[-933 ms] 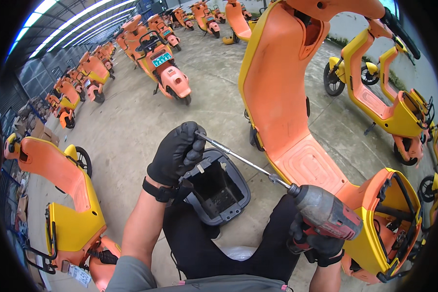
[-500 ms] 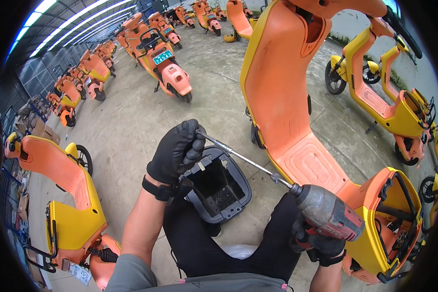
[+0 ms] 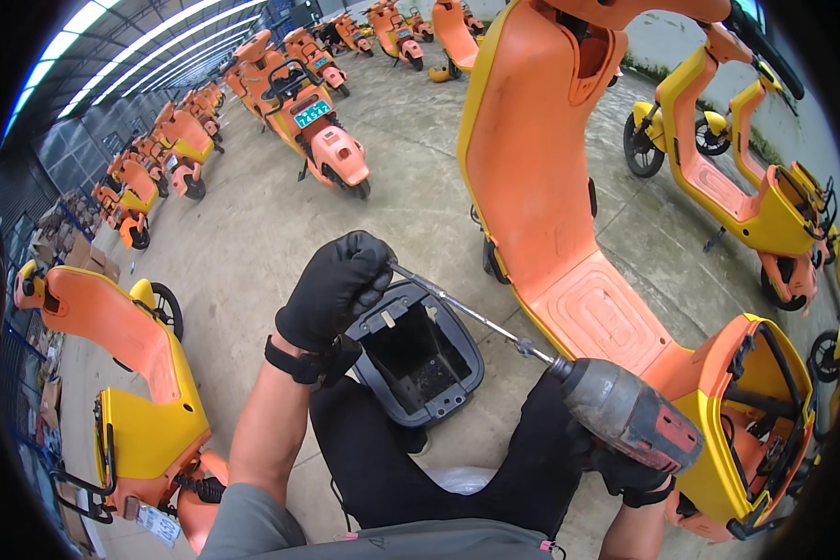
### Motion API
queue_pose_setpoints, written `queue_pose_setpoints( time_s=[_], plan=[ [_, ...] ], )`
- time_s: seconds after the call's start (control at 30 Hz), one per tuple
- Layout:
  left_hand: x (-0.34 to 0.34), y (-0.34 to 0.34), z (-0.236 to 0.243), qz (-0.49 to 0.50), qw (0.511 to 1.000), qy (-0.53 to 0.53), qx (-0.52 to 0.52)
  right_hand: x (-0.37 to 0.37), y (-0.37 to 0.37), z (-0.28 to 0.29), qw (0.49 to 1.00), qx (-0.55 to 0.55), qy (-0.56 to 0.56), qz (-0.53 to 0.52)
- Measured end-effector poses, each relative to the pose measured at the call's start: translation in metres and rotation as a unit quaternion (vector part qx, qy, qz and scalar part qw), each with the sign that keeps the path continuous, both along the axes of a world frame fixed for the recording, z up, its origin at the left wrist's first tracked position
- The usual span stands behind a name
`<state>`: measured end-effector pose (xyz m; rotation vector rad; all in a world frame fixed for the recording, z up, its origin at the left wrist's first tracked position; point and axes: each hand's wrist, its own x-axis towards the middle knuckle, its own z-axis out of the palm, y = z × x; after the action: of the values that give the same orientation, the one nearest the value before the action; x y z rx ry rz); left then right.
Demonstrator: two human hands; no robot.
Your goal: The person picks up a plastic bin and sets it on their lap while seated, then uses an electric drill to remove screws from the frame of two different electric scooters.
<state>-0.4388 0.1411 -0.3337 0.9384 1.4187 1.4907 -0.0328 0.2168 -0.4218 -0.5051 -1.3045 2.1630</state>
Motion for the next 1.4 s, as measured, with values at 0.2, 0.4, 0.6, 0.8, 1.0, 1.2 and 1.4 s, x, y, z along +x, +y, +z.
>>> queue_pose_setpoints(
  time_s=[0.2, 0.4, 0.6, 0.8, 1.0, 1.2, 1.4],
  plan=[
    [0.007, 0.004, 0.006, 0.005, 1.0, 0.025, -0.002, -0.012, -0.004, -0.004, 0.998, 0.028, 0.063, -0.003],
    [0.01, 0.012, 0.0, -0.071, 0.984, -0.143, 0.081, -0.016, -0.005, -0.013, 0.995, 0.019, 0.093, -0.036],
    [0.001, 0.022, -0.006, -0.041, 0.981, -0.192, 0.009, -0.008, -0.006, -0.012, 0.991, 0.015, 0.106, -0.076],
    [-0.001, 0.056, 0.033, -0.035, 0.999, -0.01, 0.04, 0.008, 0.011, 0.014, 0.979, -0.012, 0.161, -0.126],
    [-0.017, 0.138, 0.081, -0.02, 0.923, 0.331, 0.194, 0.003, 0.045, 0.046, 0.943, 0.07, 0.221, -0.24],
    [-0.004, 0.187, 0.13, 0.127, 0.928, 0.335, 0.106, -0.016, 0.09, 0.067, 0.943, 0.049, 0.255, -0.205],
    [0.035, 0.212, 0.146, 0.216, 0.685, 0.683, 0.133, -0.034, 0.12, 0.082, 0.95, 0.047, 0.226, -0.208]
  ],
)
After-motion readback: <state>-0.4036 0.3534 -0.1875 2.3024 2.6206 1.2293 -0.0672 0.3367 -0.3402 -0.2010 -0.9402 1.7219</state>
